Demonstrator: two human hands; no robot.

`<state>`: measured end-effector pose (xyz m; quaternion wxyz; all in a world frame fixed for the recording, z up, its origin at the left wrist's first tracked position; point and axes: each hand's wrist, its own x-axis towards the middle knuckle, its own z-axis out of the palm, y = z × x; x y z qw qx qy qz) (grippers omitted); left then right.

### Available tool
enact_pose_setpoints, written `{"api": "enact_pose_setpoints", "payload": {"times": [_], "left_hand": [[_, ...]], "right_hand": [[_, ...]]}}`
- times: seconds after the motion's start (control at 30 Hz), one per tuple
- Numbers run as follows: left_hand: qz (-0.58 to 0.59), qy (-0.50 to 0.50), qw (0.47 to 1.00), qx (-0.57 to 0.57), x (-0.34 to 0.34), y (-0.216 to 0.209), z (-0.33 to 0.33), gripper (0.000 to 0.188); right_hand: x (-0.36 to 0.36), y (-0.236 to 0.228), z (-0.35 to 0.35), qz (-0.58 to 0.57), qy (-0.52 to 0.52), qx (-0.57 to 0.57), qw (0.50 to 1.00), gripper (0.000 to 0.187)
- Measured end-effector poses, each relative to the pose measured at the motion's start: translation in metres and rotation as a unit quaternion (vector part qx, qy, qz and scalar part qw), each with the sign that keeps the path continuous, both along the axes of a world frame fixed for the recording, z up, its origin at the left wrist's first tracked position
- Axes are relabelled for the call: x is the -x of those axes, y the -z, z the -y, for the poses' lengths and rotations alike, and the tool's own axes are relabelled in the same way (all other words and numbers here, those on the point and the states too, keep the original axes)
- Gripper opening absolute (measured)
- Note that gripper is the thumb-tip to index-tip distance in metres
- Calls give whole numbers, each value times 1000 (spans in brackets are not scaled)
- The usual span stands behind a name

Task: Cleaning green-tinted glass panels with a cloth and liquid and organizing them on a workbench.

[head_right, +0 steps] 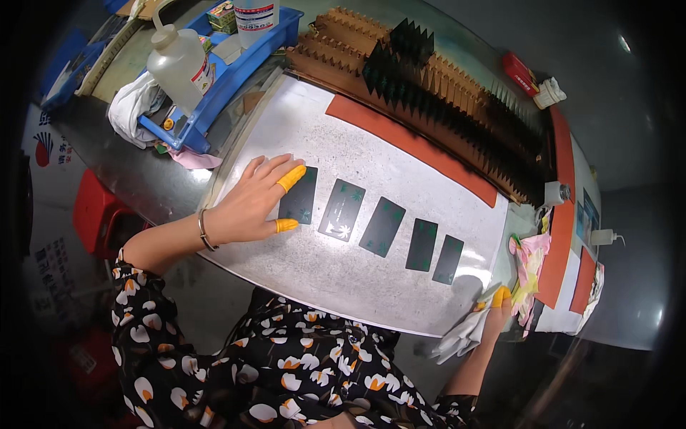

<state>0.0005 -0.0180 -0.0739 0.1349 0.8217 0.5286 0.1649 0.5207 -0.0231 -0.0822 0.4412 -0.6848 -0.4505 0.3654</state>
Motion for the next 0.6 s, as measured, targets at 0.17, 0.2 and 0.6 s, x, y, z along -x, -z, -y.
{"api": "enact_pose_setpoints", "payload": {"times": [0.17,0.2,0.6], "left_hand": [[49,26,998,16,8,1,-3,70],[51,29,998,15,10,2,-3,70],[123,-40,988,-84,52,-5,30,60]], "right_hand": [[73,-36,-30,12,-141,25,990,16],[96,-45,-36,23,-148,48,987,18],[209,-39,-52,-71,-351,134,924,17]]}}
